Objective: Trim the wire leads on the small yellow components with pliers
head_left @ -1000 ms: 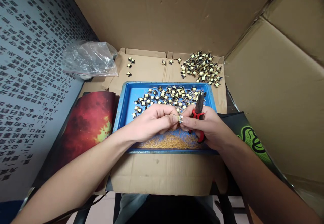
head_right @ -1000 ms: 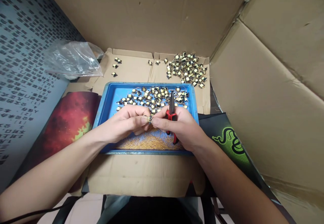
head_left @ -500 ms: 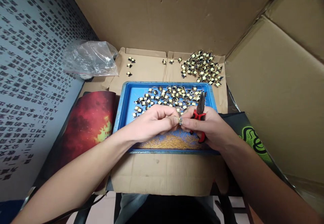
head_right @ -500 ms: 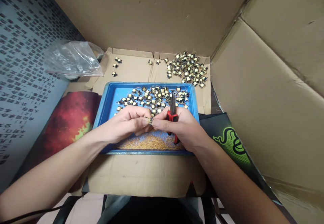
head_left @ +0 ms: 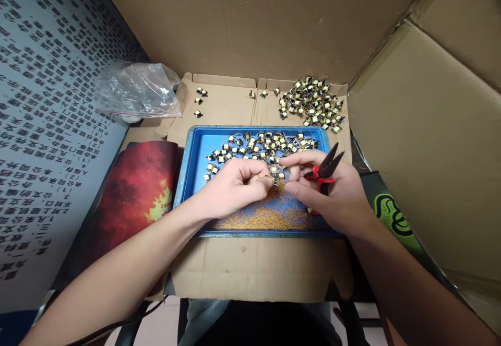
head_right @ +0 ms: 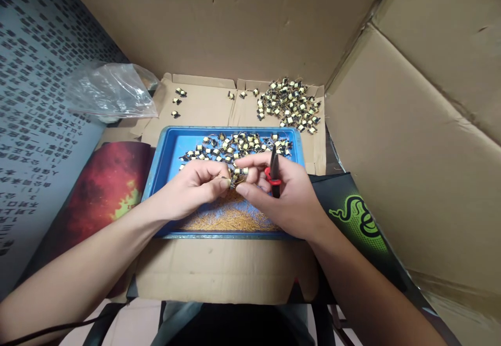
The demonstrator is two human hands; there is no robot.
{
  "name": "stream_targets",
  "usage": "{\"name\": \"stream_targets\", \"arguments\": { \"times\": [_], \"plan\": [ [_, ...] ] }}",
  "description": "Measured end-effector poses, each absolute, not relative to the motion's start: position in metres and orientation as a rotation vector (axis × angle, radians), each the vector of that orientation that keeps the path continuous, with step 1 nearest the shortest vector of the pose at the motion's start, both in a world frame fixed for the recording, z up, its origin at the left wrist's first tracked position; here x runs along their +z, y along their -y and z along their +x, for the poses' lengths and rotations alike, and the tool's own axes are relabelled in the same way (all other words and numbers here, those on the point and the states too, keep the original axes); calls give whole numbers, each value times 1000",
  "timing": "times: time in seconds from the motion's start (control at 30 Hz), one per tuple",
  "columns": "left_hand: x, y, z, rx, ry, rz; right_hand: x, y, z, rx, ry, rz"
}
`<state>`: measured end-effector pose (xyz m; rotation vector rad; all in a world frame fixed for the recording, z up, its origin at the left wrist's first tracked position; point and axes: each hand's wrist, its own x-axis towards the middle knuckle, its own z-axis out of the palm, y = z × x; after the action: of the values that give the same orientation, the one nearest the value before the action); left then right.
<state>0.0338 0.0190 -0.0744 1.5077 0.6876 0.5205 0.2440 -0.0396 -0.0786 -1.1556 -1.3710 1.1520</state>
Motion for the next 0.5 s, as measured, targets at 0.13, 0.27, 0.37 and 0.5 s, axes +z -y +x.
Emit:
{"name": "stream_targets", "arguments": {
  "times": [0.13, 0.27, 0.37, 0.5],
  "plan": [
    [-74, -19, 34, 468, -671, 1517, -76, 38, 249, 965, 1560, -1148],
    [-74, -18, 34, 447, -688, 1555, -78, 37, 249, 846, 1652, -1081],
    [-75, -18, 34, 464, -712, 1591, -79, 40, 243, 721, 1763, -1046],
    [-75, -19, 34, 487, -747, 1620, -83, 47, 233, 453, 1890, -976]
  ]
}}
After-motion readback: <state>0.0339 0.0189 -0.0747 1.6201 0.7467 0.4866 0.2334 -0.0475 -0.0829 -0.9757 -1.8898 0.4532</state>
